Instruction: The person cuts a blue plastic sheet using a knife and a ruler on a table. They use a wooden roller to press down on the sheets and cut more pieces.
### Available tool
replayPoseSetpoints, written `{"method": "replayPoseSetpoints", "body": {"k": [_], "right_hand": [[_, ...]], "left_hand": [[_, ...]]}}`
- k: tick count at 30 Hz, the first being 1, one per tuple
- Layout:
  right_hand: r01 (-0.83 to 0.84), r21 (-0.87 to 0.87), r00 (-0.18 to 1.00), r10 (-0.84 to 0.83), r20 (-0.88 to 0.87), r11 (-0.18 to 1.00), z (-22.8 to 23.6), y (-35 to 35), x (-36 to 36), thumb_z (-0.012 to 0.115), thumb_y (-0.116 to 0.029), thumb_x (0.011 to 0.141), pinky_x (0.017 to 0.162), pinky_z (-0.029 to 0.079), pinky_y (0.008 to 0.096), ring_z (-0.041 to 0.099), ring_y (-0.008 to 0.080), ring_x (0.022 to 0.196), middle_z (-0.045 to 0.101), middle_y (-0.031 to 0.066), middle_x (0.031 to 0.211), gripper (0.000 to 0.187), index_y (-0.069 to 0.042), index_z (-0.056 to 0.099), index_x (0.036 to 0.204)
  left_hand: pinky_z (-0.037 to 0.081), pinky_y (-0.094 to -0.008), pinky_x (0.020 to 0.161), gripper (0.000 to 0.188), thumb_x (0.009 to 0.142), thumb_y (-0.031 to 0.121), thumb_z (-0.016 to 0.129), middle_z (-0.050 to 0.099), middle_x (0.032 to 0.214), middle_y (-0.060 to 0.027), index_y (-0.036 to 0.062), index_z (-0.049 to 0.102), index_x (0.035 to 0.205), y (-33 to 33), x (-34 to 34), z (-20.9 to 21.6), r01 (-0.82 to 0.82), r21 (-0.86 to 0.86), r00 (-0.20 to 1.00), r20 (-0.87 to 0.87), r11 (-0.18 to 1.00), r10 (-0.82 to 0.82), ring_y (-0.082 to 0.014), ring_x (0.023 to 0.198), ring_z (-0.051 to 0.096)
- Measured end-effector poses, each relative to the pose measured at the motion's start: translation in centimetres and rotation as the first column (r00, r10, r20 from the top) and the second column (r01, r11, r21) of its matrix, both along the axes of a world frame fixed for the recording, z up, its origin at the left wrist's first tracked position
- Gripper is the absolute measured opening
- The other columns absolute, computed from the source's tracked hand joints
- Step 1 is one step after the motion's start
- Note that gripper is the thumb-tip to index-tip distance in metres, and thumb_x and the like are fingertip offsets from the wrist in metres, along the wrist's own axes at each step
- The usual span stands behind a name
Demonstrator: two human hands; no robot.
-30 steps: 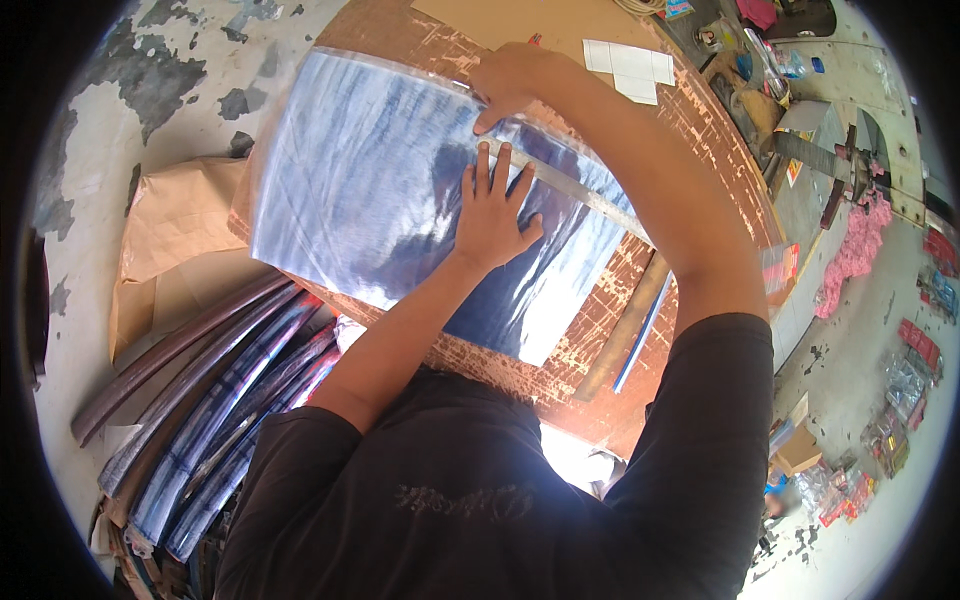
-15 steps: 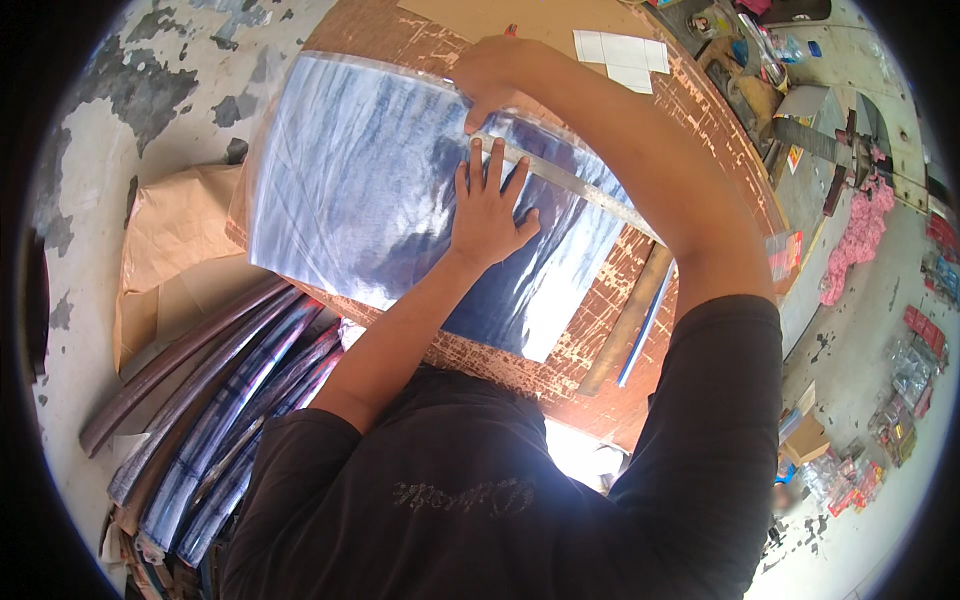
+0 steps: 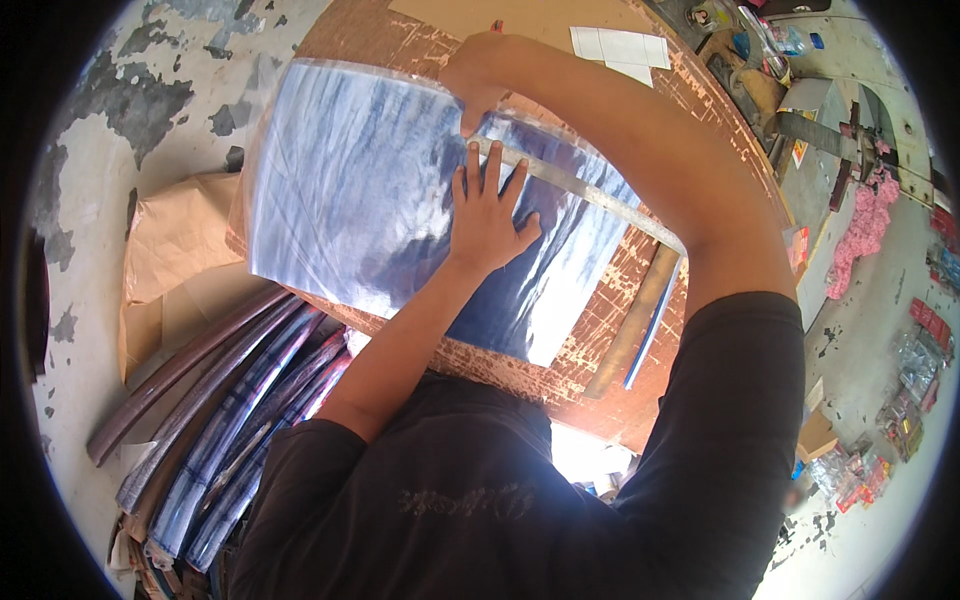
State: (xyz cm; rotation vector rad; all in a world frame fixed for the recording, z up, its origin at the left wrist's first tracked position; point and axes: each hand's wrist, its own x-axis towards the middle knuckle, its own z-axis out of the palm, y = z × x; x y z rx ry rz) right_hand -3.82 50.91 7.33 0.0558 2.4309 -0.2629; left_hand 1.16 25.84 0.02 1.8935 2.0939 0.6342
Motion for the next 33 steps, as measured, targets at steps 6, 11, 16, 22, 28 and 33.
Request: {"method": "replayPoseSetpoints", "body": {"k": [6, 11, 16, 22, 28, 33], "right_hand": [[-0.001, 0.024, 1.000, 0.000, 0.026, 1.000, 0.8, -0.1, -0.2, 0.078, -0.063, 0.081, 0.065, 0.054, 0.0483, 0.068, 0.0352, 0.064, 0.067, 0.0109, 0.062, 0.062, -0.004, 0.071, 0.063], [0.017, 0.064, 1.000, -0.017, -0.002, 0.998, 1.7, 1.8, 0.1, 0.077, -0.065, 0.081, 0.064, 0.055, 0.0470, 0.070, 0.0307, 0.064, 0.067, 0.0083, 0.060, 0.061, -0.007, 0.072, 0.062], [0.094, 0.169, 0.995, -0.100, 0.026, 0.981, 4.1, 1.1, 0.3, 0.075, -0.068, 0.083, 0.062, 0.052, 0.0447, 0.064, 0.0286, 0.063, 0.063, 0.0079, 0.061, 0.065, -0.006, 0.065, 0.063], [0.520, -0.109, 0.834, -0.532, -0.150, 0.847, 6.6, -0.1, 7.6, 0.074, -0.070, 0.084, 0.069, 0.053, 0.0462, 0.065, 0.0294, 0.067, 0.066, 0.0083, 0.069, 0.062, -0.008, 0.071, 0.083], [0.870, -0.096, 0.449, -0.858, -0.251, 0.484, 2.2, -8.8, 27.9, 0.093, -0.051, 0.074, 0.082, 0.057, 0.0462, 0.073, 0.0318, 0.100, 0.072, 0.0111, 0.109, 0.059, -0.012, 0.072, 0.114], [0.896, -0.071, 0.358, -0.809, -0.465, 0.438, 0.0, -15.8, 33.1, 0.090, -0.023, 0.081, 0.088, 0.058, 0.0461, 0.069, 0.0359, 0.108, 0.070, 0.0099, 0.116, 0.049, -0.012, 0.066, 0.122]], "left_hand": [[0.028, -0.0692, 0.118, 0.077, 0.083, 0.045, 0.072, 0.032, 0.167, -0.0283, 0.0084, 0.059, 0.150, 0.0, -0.1, -0.1, -0.009, 0.010, 1.000, 0.015, 1.000, 0.008, -0.0547, 0.156, 0.023], [0.029, -0.0689, 0.118, 0.077, 0.083, 0.045, 0.071, 0.032, 0.167, -0.0286, 0.0084, 0.060, 0.150, 0.1, -0.1, -0.3, -0.003, 0.023, 1.000, 0.006, 1.000, 0.003, -0.0547, 0.155, 0.023], [0.028, -0.0688, 0.118, 0.076, 0.085, 0.047, 0.071, 0.032, 0.167, -0.0287, 0.0088, 0.059, 0.150, 0.1, -0.2, 0.0, 0.001, 0.001, 1.000, 0.002, 1.000, -0.001, -0.0545, 0.155, 0.023], [0.028, -0.0684, 0.118, 0.072, 0.087, 0.046, 0.070, 0.034, 0.166, -0.0274, 0.0087, 0.061, 0.148, -0.1, -0.4, -0.3, -0.008, 0.036, 1.000, 0.021, 0.999, 0.008, -0.0545, 0.155, 0.024], [0.031, -0.0669, 0.116, 0.058, 0.089, 0.040, 0.070, 0.047, 0.152, -0.0253, 0.0078, 0.067, 0.136, -0.8, 0.0, -0.5, -0.048, 0.148, 0.998, 0.044, 0.988, 0.042, -0.0502, 0.146, 0.036], [0.035, -0.0602, 0.109, 0.042, 0.087, 0.032, 0.073, 0.054, 0.134, -0.0213, 0.0061, 0.067, 0.120, -1.2, -0.4, -0.3, -0.085, 0.273, 0.993, 0.100, 0.958, 0.059, -0.0419, 0.131, 0.048]]}}
